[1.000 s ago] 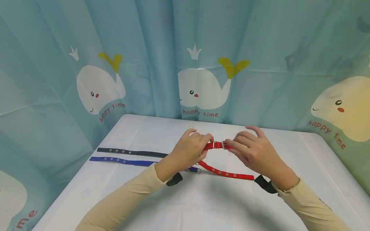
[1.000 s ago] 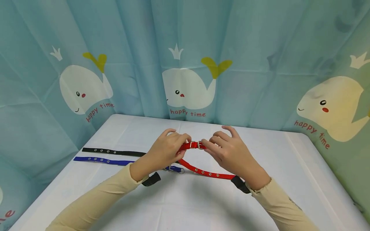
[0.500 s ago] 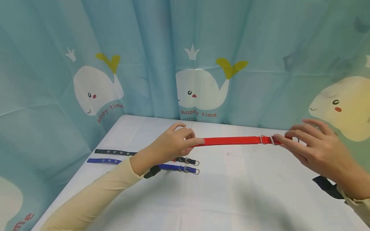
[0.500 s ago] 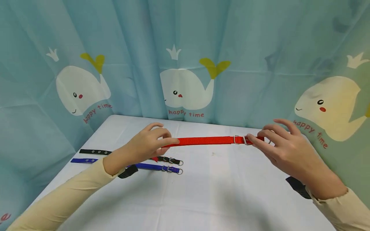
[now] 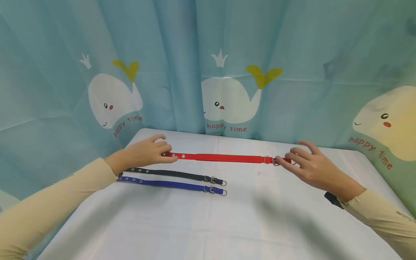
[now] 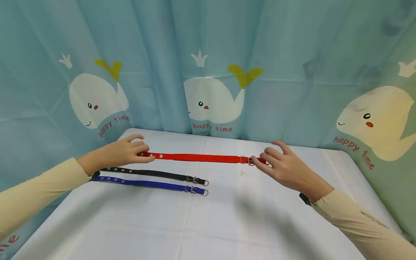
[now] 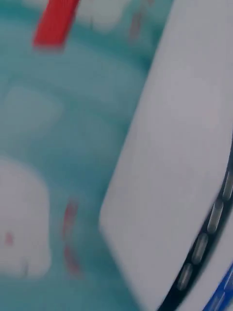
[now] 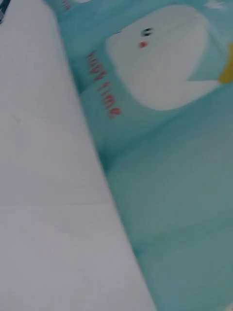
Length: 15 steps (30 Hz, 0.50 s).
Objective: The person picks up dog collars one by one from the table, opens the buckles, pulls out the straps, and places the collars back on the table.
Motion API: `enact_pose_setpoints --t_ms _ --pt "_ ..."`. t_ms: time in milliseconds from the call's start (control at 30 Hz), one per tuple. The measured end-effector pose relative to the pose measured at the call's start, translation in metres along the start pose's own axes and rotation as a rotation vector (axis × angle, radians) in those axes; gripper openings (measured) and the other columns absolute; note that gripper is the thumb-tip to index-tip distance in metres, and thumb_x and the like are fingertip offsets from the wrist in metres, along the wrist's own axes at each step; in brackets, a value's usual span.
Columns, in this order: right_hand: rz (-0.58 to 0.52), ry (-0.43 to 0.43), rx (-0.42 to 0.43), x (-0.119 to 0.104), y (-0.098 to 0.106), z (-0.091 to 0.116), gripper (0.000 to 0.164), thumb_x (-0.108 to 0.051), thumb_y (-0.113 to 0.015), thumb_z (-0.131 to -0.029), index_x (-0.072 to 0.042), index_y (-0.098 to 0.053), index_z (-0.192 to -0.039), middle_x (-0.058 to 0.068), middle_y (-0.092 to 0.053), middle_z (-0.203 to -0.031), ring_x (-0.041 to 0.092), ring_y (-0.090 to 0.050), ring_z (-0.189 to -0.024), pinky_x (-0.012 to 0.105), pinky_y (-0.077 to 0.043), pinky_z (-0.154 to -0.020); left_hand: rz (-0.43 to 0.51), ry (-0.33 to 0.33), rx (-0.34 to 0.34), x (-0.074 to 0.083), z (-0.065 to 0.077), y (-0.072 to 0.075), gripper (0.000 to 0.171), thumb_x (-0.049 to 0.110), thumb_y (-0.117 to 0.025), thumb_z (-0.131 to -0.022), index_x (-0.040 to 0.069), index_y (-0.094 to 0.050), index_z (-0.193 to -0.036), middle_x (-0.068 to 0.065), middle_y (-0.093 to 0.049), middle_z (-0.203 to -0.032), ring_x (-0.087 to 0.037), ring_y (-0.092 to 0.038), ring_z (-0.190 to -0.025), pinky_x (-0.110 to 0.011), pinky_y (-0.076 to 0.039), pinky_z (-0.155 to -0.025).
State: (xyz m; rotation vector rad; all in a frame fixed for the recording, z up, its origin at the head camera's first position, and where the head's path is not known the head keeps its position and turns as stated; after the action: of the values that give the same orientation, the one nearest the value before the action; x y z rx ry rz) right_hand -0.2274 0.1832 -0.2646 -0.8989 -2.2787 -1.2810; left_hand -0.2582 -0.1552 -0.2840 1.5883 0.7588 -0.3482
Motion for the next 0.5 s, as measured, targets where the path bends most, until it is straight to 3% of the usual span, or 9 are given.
enact_pose_setpoints --t_ms 100,167,200,333,500 --pt "-0.023 0.06 -0.005 -0.006 -0.028 -0.008 0.039 -0.007 -0.027 -0.101 -0.006 -0.065 -0.11 0.007 -0.062 -0.076 0.021 -0.058 -0.073 0.049 -0.05 -0.078 -0.004 0.022 -0.036 -0.013 0.027 -0.017 0.063 0.002 -0.084 -0.061 0.025 -0.056 -0.113 -0.002 -0.053 -0.082 -0.018 -0.059 -0.082 -0.04 -0.05 -0.087" --pt "-0.028 0.09 -0.057 -0.011 -0.049 -0.014 0.022 -0.006 -0.048 -0.096 -0.007 -0.063 -0.112 0.006 -0.062 -0.078 0.021 -0.058 -0.075 0.048 -0.051 -0.08 -0.005 0.055 -0.073 -0.021 0.041 -0.029 0.062 0.003 -0.084 -0.062 0.023 -0.057 -0.114 -0.003 -0.054 -0.083 -0.019 -0.06 -0.084 -0.041 -0.05 -0.088" --pt "-0.032 0.099 -0.085 -0.013 -0.06 -0.017 0.023 -0.005 -0.058 -0.09 -0.008 -0.063 -0.112 0.006 -0.061 -0.078 0.02 -0.058 -0.076 0.048 -0.051 -0.081 -0.004 0.074 -0.097 -0.026 0.047 -0.036 0.062 0.003 -0.084 -0.063 0.023 -0.058 -0.115 -0.004 -0.055 -0.085 -0.019 -0.061 -0.085 -0.042 -0.049 -0.089" --pt "-0.049 0.079 -0.25 -0.017 -0.105 -0.032 0.062 -0.009 -0.087 -0.06 -0.012 -0.061 -0.116 0.004 -0.062 -0.085 0.02 -0.058 -0.083 0.046 -0.049 -0.089 0.027 0.177 -0.222 -0.041 0.069 -0.06 0.062 0.001 -0.082 -0.065 0.02 -0.057 -0.119 -0.007 -0.06 -0.093 -0.022 -0.063 -0.09 -0.046 -0.046 -0.096" --pt "-0.091 0.027 -0.427 -0.022 -0.162 -0.049 0.048 -0.015 -0.081 -0.071 -0.017 -0.06 -0.115 0.001 -0.066 -0.09 0.019 -0.059 -0.089 0.045 -0.047 -0.093 0.081 0.368 -0.407 -0.055 0.087 -0.099 0.055 0.002 -0.077 -0.072 0.015 -0.053 -0.12 -0.009 -0.064 -0.1 -0.025 -0.065 -0.095 -0.049 -0.041 -0.102"
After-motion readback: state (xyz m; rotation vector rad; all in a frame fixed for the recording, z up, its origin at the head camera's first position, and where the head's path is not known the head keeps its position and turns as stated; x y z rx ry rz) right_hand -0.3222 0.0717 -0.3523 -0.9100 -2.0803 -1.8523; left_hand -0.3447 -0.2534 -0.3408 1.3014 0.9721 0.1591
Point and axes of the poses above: each hand's wrist, its own z-axis away from the middle knuckle, its own y-axis out of the back of the hand, x = y × z, the point moved 8 cm from there along -z, towards the middle knuckle
